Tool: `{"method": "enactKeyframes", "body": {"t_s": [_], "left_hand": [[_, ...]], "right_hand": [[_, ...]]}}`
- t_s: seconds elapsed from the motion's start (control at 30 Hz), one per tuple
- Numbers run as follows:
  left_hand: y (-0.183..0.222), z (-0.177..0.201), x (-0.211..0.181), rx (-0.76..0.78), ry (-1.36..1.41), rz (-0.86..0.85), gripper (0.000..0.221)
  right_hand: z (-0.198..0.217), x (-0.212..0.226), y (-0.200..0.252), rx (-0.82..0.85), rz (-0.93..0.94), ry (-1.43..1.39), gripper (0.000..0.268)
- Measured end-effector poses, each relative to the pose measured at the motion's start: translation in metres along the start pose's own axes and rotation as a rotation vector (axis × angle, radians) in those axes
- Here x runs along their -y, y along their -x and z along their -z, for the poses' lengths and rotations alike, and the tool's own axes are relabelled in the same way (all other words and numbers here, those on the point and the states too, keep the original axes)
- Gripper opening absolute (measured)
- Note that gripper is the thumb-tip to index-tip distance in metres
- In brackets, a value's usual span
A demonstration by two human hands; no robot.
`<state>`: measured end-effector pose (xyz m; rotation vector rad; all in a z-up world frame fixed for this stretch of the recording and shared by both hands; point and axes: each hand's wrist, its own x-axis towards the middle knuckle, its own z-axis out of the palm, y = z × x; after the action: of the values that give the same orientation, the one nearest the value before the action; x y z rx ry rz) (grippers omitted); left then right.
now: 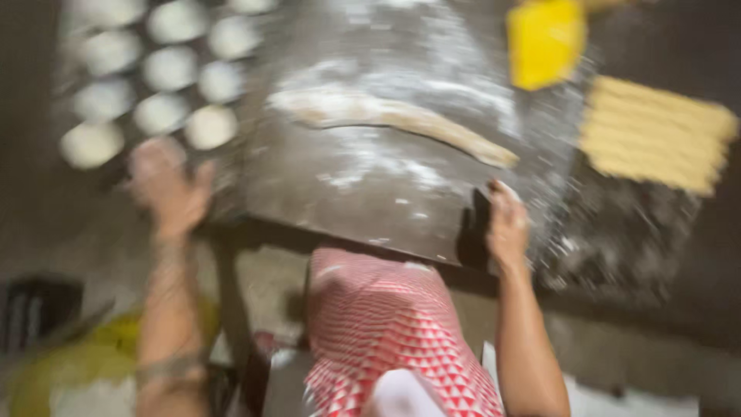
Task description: The person shapes and brushes dough. They roll a length of dough by hand, cut small portions from it, and place them onto a baking tray before brushing them with a liquid using a brush.
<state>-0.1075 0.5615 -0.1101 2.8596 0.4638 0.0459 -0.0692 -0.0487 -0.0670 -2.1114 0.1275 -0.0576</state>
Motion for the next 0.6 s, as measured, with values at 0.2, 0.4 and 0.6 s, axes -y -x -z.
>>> {"method": "enactKeyframes", "body": {"t_s": [0.2, 0.4, 0.6], "left_hand": [[-0.007, 0.011, 0.025, 0.125, 0.065, 0.186, 0.08], [0.001, 0.015, -0.011, 0.07, -0.059, 0.066, 0.068], [-0.008, 0.028, -0.014, 0.088, 0.057, 0.243, 0.046]], "right_hand": [[0.091, -0.065, -0.006, -0.169, 0.03, 0.472, 0.034], [0.156, -0.13, -0.076, -0.149, 0.382, 0.817, 0.05], [0.16, -0.153, -0.14, 0.074, 0.432, 1.119, 0.012]]}}
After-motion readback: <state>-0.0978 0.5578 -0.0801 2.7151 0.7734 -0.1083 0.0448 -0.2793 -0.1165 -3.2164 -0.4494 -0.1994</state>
